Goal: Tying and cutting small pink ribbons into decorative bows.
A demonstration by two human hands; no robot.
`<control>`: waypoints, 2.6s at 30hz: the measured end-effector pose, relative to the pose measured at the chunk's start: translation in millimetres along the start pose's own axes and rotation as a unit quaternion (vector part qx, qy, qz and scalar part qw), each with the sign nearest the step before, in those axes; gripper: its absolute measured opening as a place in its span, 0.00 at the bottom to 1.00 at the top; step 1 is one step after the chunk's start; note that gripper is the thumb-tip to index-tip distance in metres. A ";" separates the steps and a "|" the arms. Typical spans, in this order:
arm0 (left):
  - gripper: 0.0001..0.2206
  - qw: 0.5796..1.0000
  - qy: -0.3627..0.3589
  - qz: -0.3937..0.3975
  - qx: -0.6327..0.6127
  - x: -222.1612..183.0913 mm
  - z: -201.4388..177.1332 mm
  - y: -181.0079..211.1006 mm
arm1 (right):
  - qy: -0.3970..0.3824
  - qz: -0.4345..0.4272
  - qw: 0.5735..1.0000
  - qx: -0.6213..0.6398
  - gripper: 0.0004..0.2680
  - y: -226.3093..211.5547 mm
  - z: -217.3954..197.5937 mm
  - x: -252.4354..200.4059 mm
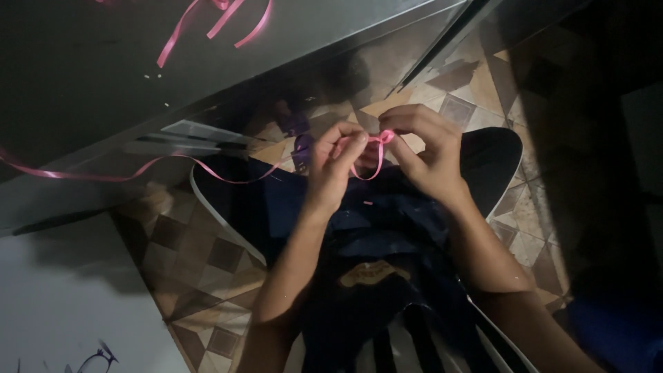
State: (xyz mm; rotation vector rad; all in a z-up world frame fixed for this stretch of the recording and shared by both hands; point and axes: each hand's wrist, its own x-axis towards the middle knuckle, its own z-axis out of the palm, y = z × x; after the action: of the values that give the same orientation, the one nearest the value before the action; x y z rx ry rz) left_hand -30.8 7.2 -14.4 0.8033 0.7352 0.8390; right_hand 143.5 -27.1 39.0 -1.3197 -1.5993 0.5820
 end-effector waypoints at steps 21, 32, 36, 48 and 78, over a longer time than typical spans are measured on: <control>0.14 0.932 0.060 0.157 0.320 -24.6 22.4 12.4 | 0.161 0.047 0.956 0.240 0.06 40.2 -1.9 15.8; 0.15 0.871 0.044 0.282 0.400 -23.7 25.0 32.3 | 0.141 -0.009 0.981 0.135 0.07 34.0 -12.7 30.6; 0.15 0.843 0.039 0.314 0.435 -20.8 22.5 35.4 | 0.143 -0.032 0.986 0.082 0.08 31.6 -13.7 36.8; 0.13 0.856 -0.008 0.260 0.446 -17.8 6.1 57.0 | 0.133 -0.124 0.982 0.059 0.08 67.2 -28.0 58.8; 0.09 0.965 0.121 0.170 0.156 64.6 -18.5 68.6 | -0.109 -0.027 0.914 -0.390 0.12 72.2 -121.5 228.1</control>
State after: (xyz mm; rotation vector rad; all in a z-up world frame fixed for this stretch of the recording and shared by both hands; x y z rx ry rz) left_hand -39.3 97.1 18.5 1.1440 0.9770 1.1620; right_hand 291.9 182.9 115.5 -1.8149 -2.1627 0.0246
